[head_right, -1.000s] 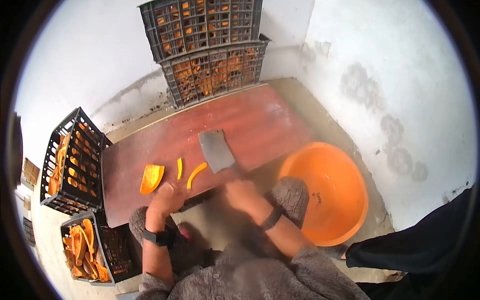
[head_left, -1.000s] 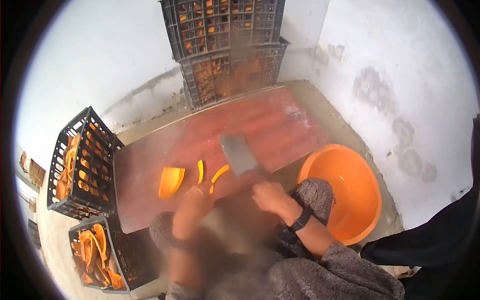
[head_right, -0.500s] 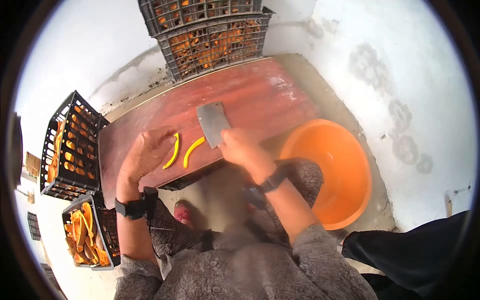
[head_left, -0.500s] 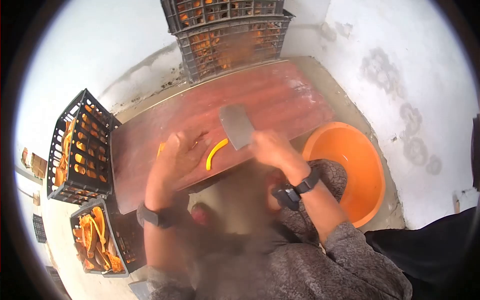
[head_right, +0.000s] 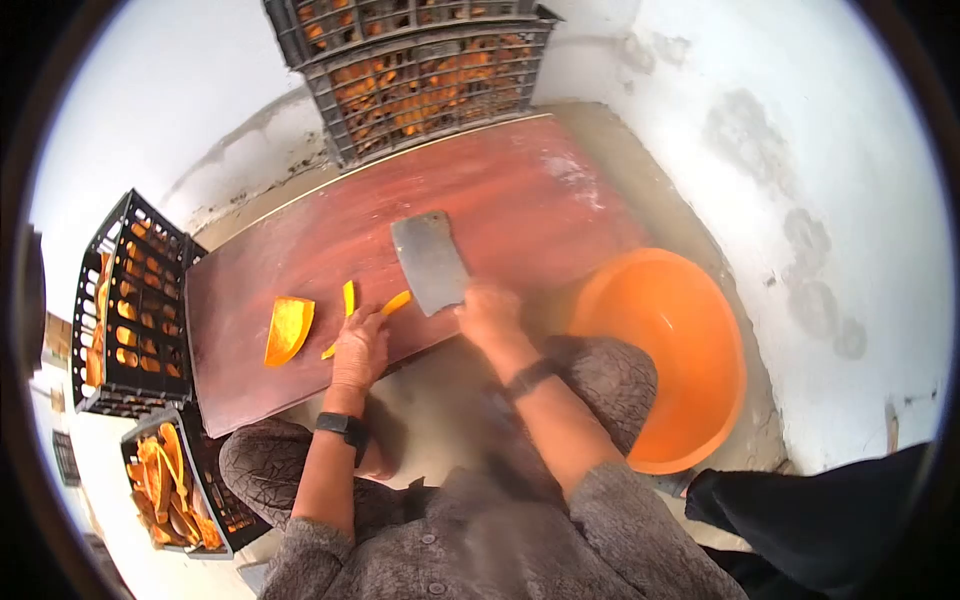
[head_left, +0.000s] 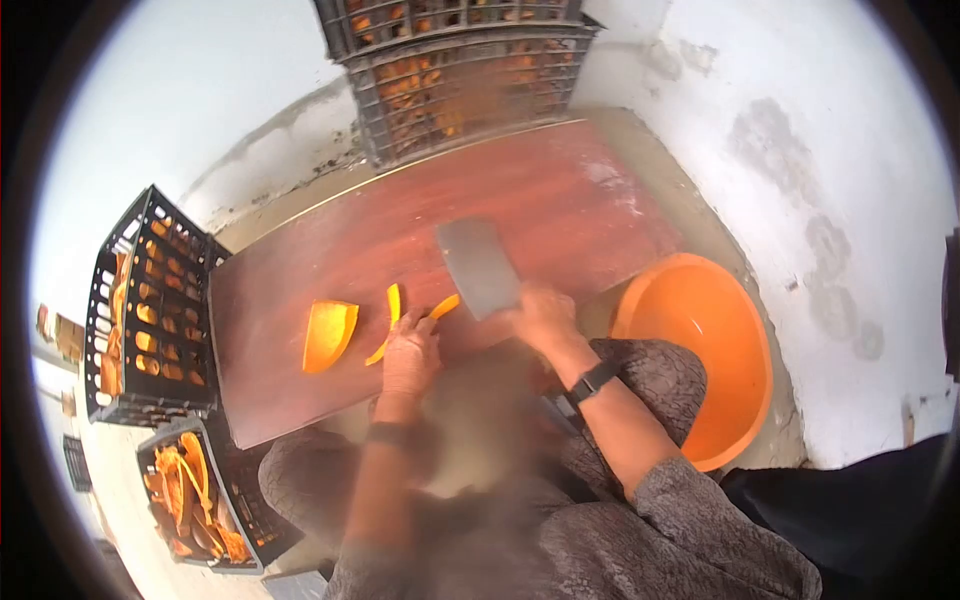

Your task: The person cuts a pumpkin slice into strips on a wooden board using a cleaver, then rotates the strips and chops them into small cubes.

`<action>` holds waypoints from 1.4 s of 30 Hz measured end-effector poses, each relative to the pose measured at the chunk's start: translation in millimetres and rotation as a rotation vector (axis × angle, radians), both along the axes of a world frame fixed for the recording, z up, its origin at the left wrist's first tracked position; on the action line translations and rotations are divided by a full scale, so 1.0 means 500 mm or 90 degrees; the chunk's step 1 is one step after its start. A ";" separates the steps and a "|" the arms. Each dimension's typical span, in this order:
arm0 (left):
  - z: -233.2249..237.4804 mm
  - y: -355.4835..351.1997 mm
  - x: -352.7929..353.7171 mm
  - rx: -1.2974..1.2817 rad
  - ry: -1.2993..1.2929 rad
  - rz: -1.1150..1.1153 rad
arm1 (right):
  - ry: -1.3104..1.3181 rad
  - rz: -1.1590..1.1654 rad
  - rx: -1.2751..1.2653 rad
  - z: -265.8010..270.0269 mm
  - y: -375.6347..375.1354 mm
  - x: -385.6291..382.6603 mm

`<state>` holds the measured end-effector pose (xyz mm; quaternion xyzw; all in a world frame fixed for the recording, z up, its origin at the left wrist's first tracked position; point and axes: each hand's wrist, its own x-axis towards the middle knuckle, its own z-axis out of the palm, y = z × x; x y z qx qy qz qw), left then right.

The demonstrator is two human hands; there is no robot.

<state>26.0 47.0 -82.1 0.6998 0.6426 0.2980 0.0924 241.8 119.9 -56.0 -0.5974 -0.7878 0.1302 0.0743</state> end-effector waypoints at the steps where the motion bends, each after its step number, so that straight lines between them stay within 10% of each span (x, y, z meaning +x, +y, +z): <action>1: -0.009 0.000 -0.003 -0.003 -0.001 0.014 | -0.010 -0.010 0.018 -0.005 0.005 -0.004; 17: -0.028 0.024 0.001 0.021 0.122 0.060 | 0.080 0.023 -0.255 0.017 0.041 0.017; 22: -0.025 0.026 0.011 -0.006 0.136 0.078 | 0.629 -0.090 -0.583 -0.002 0.016 0.054; 32: -0.026 0.007 0.033 0.025 0.149 0.090 | 0.705 -0.158 -0.544 0.043 -0.024 0.033; 42: -0.031 -0.005 0.027 0.020 0.113 0.107 | 0.273 0.060 -0.060 0.024 -0.052 -0.003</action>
